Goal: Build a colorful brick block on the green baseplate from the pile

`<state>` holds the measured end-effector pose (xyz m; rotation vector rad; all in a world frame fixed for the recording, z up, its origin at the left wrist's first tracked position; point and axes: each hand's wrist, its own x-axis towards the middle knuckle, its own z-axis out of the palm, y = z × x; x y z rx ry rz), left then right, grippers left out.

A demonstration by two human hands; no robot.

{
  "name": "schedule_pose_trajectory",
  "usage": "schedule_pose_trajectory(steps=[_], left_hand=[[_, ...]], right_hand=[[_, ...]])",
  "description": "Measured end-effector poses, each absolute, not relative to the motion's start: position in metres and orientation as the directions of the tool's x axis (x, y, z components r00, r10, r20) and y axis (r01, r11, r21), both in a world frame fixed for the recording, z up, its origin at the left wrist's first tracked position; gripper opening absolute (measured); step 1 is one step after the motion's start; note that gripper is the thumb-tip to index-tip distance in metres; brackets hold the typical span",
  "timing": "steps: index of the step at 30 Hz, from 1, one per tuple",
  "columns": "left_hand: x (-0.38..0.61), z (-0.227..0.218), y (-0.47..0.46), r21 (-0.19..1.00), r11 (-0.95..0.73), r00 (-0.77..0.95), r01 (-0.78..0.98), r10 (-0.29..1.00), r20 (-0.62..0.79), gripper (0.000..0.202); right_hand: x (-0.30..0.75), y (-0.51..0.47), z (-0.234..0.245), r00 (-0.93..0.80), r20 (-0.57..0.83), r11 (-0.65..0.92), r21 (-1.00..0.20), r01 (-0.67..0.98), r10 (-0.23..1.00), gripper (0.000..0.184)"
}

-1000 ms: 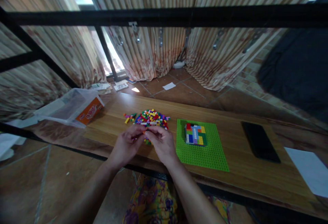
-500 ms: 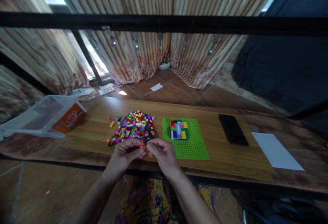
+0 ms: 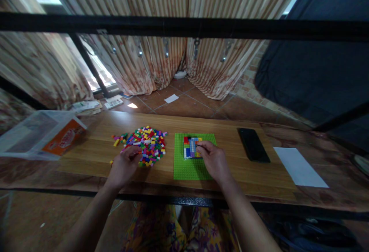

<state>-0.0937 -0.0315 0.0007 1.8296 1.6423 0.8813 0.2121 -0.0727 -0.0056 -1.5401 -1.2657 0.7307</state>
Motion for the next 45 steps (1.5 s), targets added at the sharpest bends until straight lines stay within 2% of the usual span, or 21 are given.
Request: schedule_pose_trajectory(steps=[2, 5, 10, 15, 18, 21, 26, 33, 37, 45], left_hand=[[-0.091, 0.002, -0.024, 0.649, -0.182, 0.096, 0.739, 0.981, 0.166, 0.017], [-0.088, 0.001, -0.014, 0.526, -0.229, 0.155, 0.819, 0.971, 0.181, 0.021], [-0.086, -0.003, -0.004, 0.414, -0.198, 0.143, 0.889, 0.977, 0.160, 0.027], [-0.078, -0.002, -0.002, 0.404, -0.173, 0.118, 0.898, 0.981, 0.156, 0.028], [-0.066, 0.002, -0.004, 0.449, -0.200, 0.126, 0.871, 0.974, 0.190, 0.026], [-0.046, 0.007, -0.007, 0.548, -0.277, 0.183, 0.790, 0.958, 0.220, 0.023], [-0.002, 0.004, -0.004, 0.713, -0.365, 0.267, 0.599, 0.930, 0.252, 0.026], [0.049, -0.012, 0.020, 0.888, -0.223, 0.311, 0.403, 0.945, 0.096, 0.028], [0.065, -0.025, 0.029, 0.929, -0.117, 0.315, 0.352, 0.949, 0.000, 0.024], [0.076, -0.039, 0.031, 0.966, 0.019, 0.221, 0.257, 0.972, -0.078, 0.020]], right_hand=[[0.215, -0.064, -0.003, 0.219, 0.192, 0.049, -0.848, 0.527, 0.957, 0.023], [0.215, -0.050, -0.001, 0.151, 0.269, 0.113, -0.760, 0.641, 0.951, 0.021], [0.211, -0.030, -0.017, 0.205, 0.381, 0.155, -0.727, 0.669, 0.902, 0.017], [0.209, -0.021, -0.034, 0.285, 0.310, 0.079, -0.789, 0.609, 0.907, 0.016], [0.210, -0.021, -0.038, 0.313, 0.283, 0.048, -0.806, 0.591, 0.907, 0.017], [0.210, -0.020, -0.040, 0.337, 0.266, 0.040, -0.834, 0.550, 0.903, 0.018], [0.210, -0.016, -0.042, 0.372, 0.148, 0.010, -0.938, 0.348, 0.916, 0.023], [0.215, -0.011, -0.033, 0.291, -0.077, -0.143, -0.966, 0.216, 0.954, 0.033], [0.218, -0.008, -0.026, 0.269, -0.101, -0.168, -0.956, 0.242, 0.958, 0.030], [0.219, -0.005, -0.020, 0.240, -0.116, -0.184, -0.941, 0.284, 0.964, 0.028]])
